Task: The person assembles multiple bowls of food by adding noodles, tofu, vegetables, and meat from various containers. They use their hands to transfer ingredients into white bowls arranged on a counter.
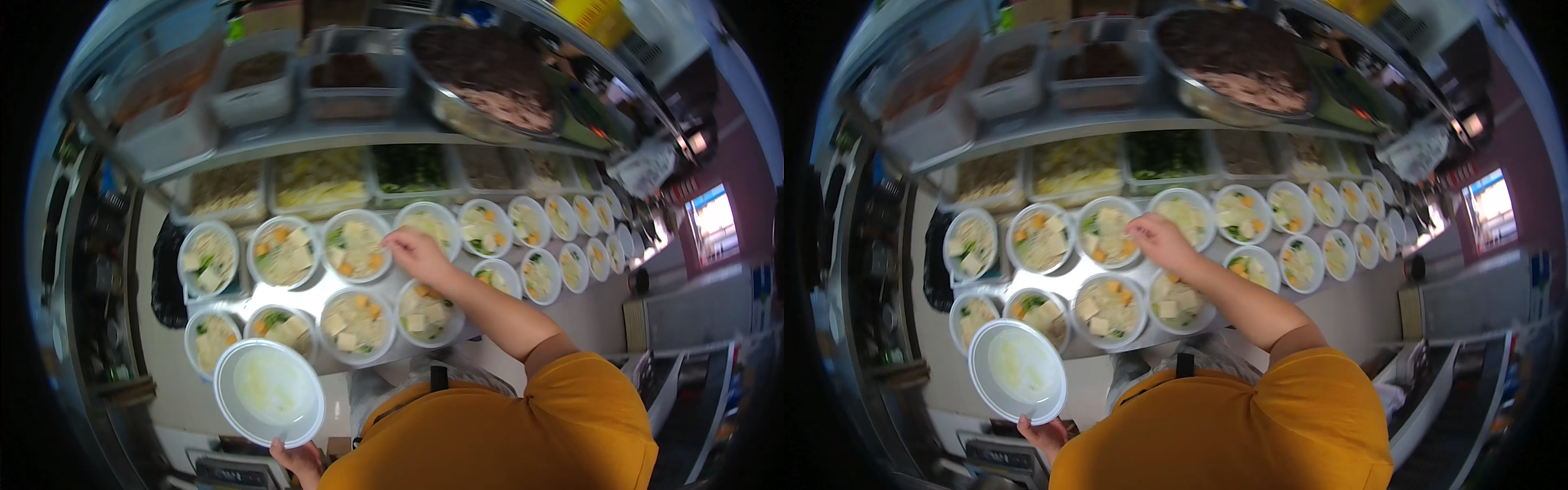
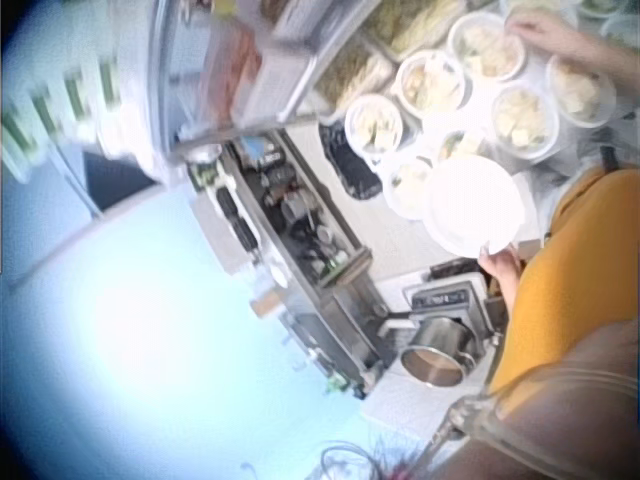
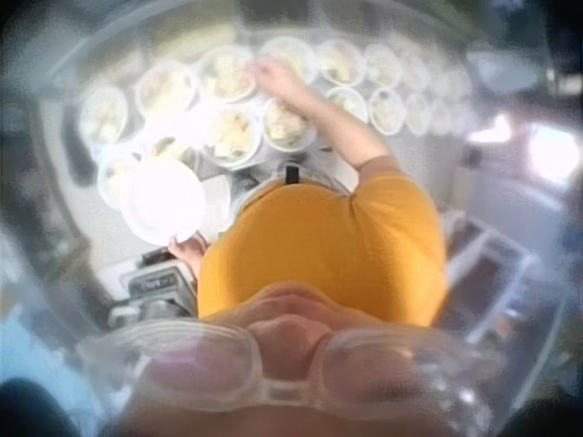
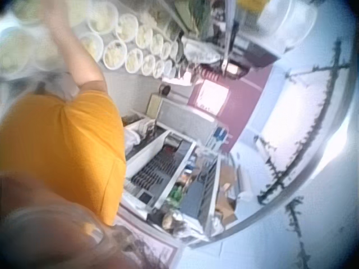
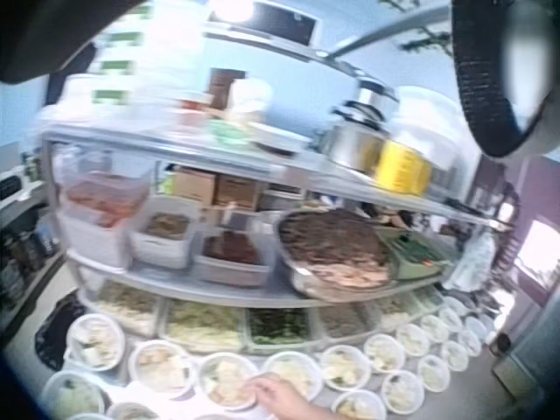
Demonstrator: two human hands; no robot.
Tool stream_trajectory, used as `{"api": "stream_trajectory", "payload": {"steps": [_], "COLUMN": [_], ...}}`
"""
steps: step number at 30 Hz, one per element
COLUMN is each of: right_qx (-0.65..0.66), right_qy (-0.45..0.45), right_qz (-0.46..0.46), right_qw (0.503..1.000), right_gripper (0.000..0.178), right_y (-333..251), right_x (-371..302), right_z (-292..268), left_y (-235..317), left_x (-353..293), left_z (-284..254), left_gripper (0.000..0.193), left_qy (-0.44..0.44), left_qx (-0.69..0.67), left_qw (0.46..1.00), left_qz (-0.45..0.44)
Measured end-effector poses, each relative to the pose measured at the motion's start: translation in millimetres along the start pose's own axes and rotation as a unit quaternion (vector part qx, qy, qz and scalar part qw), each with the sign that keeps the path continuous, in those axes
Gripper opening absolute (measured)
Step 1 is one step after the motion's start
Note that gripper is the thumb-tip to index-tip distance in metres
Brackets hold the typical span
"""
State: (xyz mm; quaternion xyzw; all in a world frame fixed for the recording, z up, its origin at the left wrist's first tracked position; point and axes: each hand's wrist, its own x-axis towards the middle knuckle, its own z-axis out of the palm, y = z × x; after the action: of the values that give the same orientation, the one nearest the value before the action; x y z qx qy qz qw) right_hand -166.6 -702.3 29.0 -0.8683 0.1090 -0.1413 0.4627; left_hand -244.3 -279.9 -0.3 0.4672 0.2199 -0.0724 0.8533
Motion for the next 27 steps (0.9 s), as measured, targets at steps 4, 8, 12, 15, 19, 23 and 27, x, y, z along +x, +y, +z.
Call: {"api": "stream_trajectory", "payload": {"steps": [4,8,12,15,19,23,27], "right_qx": [-0.009,-0.154,-0.275,-0.346,-0.301,-0.273,-0.342], "right_qy": [0.223,0.309,0.230,0.096,-0.013,-0.018,0.062], "right_qz": [0.100,0.100,0.094,0.122,0.114,0.115,0.049], "right_qw": [0.970,0.933,0.929,0.925,0.947,0.955,0.936], "right_gripper": [0.014,0.017,0.021,0.030,0.034,0.035,0.037], "right_y": [120,223,319,383,425,402,391], "right_x": [-42,-60,-16,13,64,80,87], "right_z": [-164,-335,-433,-447,-440,-426,-432], "left_y": [-34,-100,-175,-201,-224,-246,-260], "left_x": [-19,-47,-97,-138,-181,-210,-228], "left_z": [61,115,183,233,274,270,292], "left_gripper": [0.079,0.077,0.071,0.069,0.068,0.069,0.069], "left_qy": [-0.036,-0.049,-0.031,-0.020,-0.024,-0.006,0.018], "left_qx": [0.046,-0.004,-0.056,-0.035,-0.016,0.006,-0.005], "left_qw": [0.998,0.998,0.998,0.999,1.000,1.000,1.000], "left_qz": [-0.018,-0.027,-0.007,-0.010,-0.006,0.014,0.008]}}
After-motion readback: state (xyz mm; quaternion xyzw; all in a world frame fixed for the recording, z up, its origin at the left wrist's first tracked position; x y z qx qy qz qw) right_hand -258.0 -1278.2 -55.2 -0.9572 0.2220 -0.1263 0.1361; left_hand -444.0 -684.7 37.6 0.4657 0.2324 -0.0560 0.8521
